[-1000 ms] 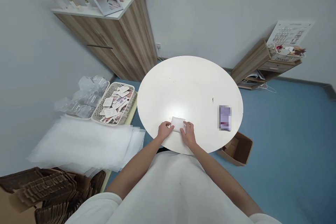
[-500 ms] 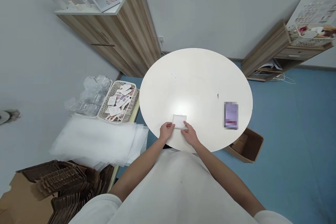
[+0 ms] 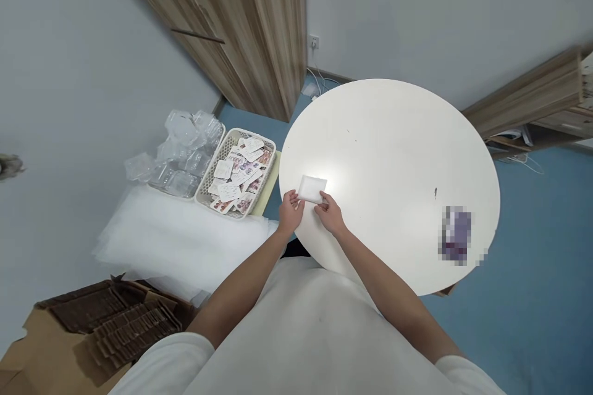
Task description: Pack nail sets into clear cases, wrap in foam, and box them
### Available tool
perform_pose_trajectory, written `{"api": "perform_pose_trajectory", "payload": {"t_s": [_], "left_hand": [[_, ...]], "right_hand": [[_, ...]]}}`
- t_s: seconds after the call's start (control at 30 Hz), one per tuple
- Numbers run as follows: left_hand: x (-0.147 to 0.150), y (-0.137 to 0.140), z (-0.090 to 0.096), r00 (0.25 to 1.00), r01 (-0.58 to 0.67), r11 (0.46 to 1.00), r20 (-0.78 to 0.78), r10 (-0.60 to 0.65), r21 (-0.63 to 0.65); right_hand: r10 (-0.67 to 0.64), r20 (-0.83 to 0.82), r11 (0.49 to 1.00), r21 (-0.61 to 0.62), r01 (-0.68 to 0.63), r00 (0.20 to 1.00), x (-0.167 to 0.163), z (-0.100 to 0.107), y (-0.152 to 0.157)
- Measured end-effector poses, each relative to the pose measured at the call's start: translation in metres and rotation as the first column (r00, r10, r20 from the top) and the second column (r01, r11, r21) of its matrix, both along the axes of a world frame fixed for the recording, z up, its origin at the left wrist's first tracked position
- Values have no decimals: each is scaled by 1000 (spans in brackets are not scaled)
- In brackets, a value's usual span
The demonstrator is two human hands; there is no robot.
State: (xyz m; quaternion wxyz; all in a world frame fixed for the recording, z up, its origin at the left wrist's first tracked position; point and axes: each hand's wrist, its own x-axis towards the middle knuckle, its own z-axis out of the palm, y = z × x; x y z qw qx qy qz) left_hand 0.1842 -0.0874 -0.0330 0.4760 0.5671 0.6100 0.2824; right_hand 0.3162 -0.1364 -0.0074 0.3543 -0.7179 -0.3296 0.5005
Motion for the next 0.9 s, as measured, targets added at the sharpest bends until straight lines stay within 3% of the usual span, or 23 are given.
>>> {"api": "perform_pose_trajectory", "payload": {"t_s": [0.2, 0.47, 0.73, 0.9], "left_hand": [[-22, 46, 2, 982, 134, 981, -155, -111, 143], [-27, 52, -5, 939, 293, 919, -262, -225, 263], [-26, 48, -5, 965, 224, 948, -190, -182, 225], [-24, 32, 2, 982, 140, 967, -158, -108, 212]], "right_hand": [[37, 68, 998, 39, -40, 997, -25, -6, 55], [83, 219, 985, 128, -113, 972, -27, -11, 59], [224, 301, 962, 85, -260, 927, -23, -11, 55], [259, 292, 952, 86, -295, 921, -19, -7, 33]]}}
